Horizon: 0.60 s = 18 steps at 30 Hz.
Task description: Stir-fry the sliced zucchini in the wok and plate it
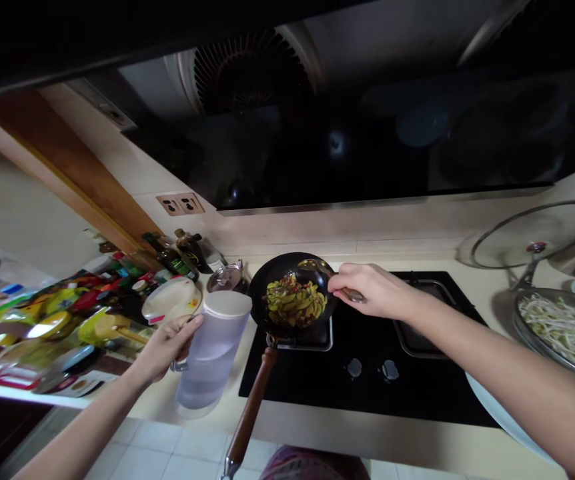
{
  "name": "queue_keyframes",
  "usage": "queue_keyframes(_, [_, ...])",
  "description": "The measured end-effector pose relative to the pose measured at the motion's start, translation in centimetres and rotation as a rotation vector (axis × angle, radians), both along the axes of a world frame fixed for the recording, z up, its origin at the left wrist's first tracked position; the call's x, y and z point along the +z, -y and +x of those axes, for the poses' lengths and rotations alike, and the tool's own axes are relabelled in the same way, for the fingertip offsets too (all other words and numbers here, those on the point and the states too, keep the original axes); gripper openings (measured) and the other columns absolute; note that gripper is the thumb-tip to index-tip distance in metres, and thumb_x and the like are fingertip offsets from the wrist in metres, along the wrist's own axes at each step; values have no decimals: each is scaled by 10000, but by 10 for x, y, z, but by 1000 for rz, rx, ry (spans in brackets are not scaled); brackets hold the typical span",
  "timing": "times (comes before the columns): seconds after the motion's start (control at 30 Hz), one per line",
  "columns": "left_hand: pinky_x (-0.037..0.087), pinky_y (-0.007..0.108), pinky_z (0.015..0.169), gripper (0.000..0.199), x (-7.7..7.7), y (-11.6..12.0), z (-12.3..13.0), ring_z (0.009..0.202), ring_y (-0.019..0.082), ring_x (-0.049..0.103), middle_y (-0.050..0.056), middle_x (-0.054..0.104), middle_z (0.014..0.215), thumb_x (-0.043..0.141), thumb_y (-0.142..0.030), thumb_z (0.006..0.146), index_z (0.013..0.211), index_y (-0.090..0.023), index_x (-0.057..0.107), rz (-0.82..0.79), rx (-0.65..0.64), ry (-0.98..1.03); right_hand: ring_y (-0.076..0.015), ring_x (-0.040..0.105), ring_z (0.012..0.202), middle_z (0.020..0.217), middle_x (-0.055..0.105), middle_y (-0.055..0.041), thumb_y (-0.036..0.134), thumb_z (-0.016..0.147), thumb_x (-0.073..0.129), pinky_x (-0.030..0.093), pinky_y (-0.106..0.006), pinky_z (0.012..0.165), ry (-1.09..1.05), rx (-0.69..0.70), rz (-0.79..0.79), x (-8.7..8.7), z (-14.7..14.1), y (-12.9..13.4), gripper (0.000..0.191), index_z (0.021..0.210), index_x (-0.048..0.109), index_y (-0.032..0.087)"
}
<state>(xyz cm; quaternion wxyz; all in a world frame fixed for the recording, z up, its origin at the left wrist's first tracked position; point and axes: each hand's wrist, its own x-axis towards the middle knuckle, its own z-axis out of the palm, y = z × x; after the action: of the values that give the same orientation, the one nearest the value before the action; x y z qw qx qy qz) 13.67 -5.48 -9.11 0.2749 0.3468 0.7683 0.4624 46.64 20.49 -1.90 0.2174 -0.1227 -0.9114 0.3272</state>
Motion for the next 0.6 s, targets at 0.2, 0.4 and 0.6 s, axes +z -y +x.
queue_keyframes(0.2, [188,168,367,477,7,-4,8,358,49,280,-109,326,410,555,-614,744,574,-212,364,-24,-65,-37,-215,708,643,754,729,-57,429,697,723,597,-323,645,-508,-584,-711,-59,-14,6,276,817,663,189])
queue_keyframes(0.4, [182,184,356,452,15,-15,22,381,59,273,-100,330,443,575,-609,717,578,-212,411,-69,-148,-32,-225,706,576,678,729,-87,330,656,769,609,-305,550,-518,-679,-1129,-87,-16,22,272,807,634,149])
queue_keyframes(0.6, [240,188,377,428,15,-25,27,423,78,333,-70,393,476,587,-588,707,566,-203,461,-105,-191,-90,-216,712,599,713,742,-86,370,645,775,609,-298,579,-491,-587,-1170,-95,-15,40,303,810,632,161])
